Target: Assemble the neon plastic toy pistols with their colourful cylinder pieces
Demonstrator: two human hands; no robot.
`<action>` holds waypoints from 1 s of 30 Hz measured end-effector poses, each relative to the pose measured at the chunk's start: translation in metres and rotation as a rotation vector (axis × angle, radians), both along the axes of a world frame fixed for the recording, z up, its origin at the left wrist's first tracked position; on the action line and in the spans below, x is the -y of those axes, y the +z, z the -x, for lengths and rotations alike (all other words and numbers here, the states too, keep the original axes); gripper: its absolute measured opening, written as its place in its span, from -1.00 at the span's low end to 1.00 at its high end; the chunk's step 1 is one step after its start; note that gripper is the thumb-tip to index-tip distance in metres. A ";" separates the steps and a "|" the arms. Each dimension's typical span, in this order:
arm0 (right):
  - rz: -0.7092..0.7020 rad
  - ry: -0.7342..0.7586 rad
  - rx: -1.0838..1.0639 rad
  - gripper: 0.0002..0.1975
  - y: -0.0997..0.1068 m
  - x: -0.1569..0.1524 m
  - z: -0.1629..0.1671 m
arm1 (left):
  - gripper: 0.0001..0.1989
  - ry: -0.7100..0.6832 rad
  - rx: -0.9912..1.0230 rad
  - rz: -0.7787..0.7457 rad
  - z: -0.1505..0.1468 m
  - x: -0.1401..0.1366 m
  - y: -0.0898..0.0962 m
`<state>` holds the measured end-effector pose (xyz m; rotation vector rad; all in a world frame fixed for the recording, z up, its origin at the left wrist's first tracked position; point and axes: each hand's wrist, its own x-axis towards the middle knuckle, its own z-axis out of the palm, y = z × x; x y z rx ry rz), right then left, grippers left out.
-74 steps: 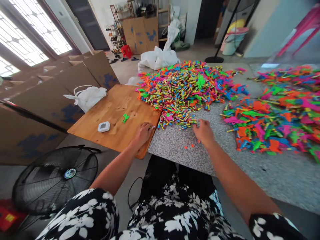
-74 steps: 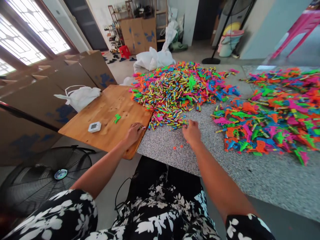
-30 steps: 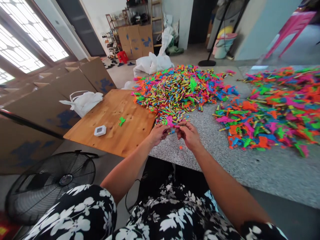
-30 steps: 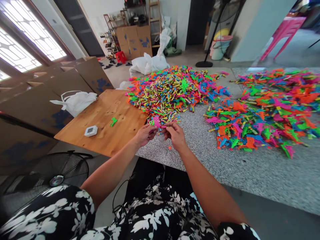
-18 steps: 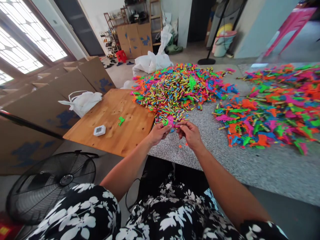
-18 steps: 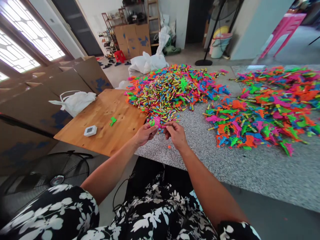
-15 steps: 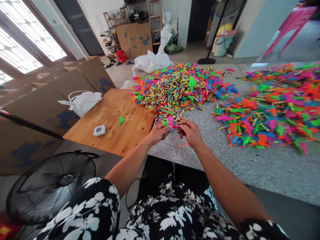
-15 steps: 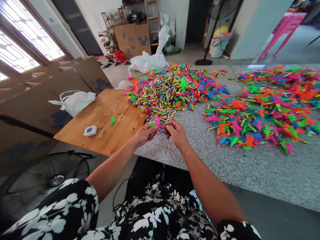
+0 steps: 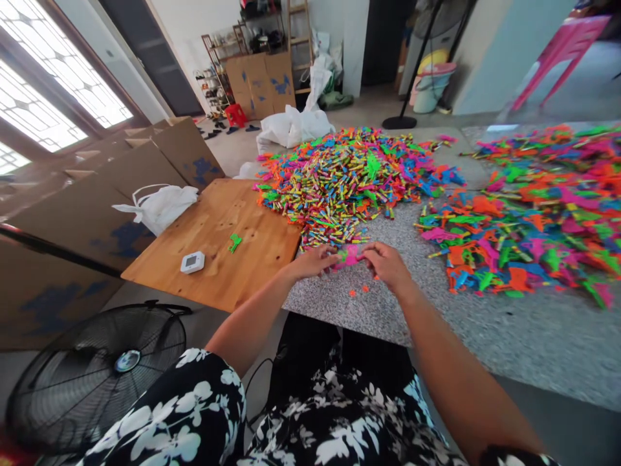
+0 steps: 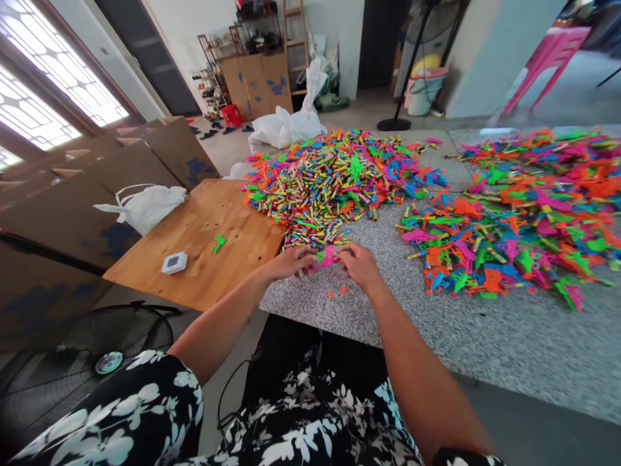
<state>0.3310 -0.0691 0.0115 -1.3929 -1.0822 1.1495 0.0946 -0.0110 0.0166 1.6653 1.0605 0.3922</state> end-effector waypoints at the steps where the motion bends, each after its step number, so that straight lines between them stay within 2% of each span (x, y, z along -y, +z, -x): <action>1: -0.009 -0.137 0.000 -0.78 -0.002 -0.004 -0.014 | -0.71 0.106 -0.087 -0.160 0.005 -0.014 -0.003; 3: -0.109 -0.520 -0.129 -0.79 -0.006 -0.013 -0.041 | -0.74 0.297 -0.280 -0.418 0.018 -0.044 -0.007; 4: -0.148 -0.681 -0.210 -0.80 -0.008 -0.016 -0.052 | -0.69 0.360 -0.378 -0.491 0.026 -0.060 -0.008; 5: -0.163 -0.781 -0.256 -0.80 -0.011 -0.018 -0.060 | -0.62 0.396 -0.466 -0.558 0.035 -0.074 -0.008; 6: -0.148 -0.798 -0.235 -0.81 -0.014 -0.020 -0.064 | -0.54 0.401 -0.553 -0.601 0.042 -0.088 -0.008; 8: -0.056 -0.616 0.039 -0.80 -0.023 -0.018 -0.059 | -0.39 0.325 -0.681 -0.644 0.054 -0.110 -0.009; 10: 0.043 -0.341 0.480 -0.75 -0.033 -0.013 -0.039 | -0.28 0.228 -0.751 -0.643 0.059 -0.125 -0.010; 12: 0.095 -0.158 0.851 -0.64 -0.042 -0.006 -0.013 | -0.20 0.179 -0.780 -0.634 0.058 -0.135 -0.013; 15: 0.082 0.048 1.131 -0.59 -0.046 0.002 0.021 | -0.18 0.153 -0.794 -0.652 0.051 -0.142 -0.019; 19: 0.024 0.253 1.199 -0.68 -0.041 0.005 0.039 | -0.35 0.116 -0.788 -0.680 0.047 -0.135 -0.022; 23: 0.024 0.319 1.190 -0.69 -0.039 0.008 0.039 | -0.49 0.066 -0.681 -0.671 0.058 -0.120 -0.022; 26: 0.034 0.320 1.188 -0.68 -0.039 0.009 0.041 | -0.60 0.190 -0.452 -0.541 0.073 -0.110 -0.025; 30: 0.018 0.308 1.192 -0.65 -0.039 0.006 0.047 | -0.64 0.414 0.063 -0.215 0.091 -0.101 -0.026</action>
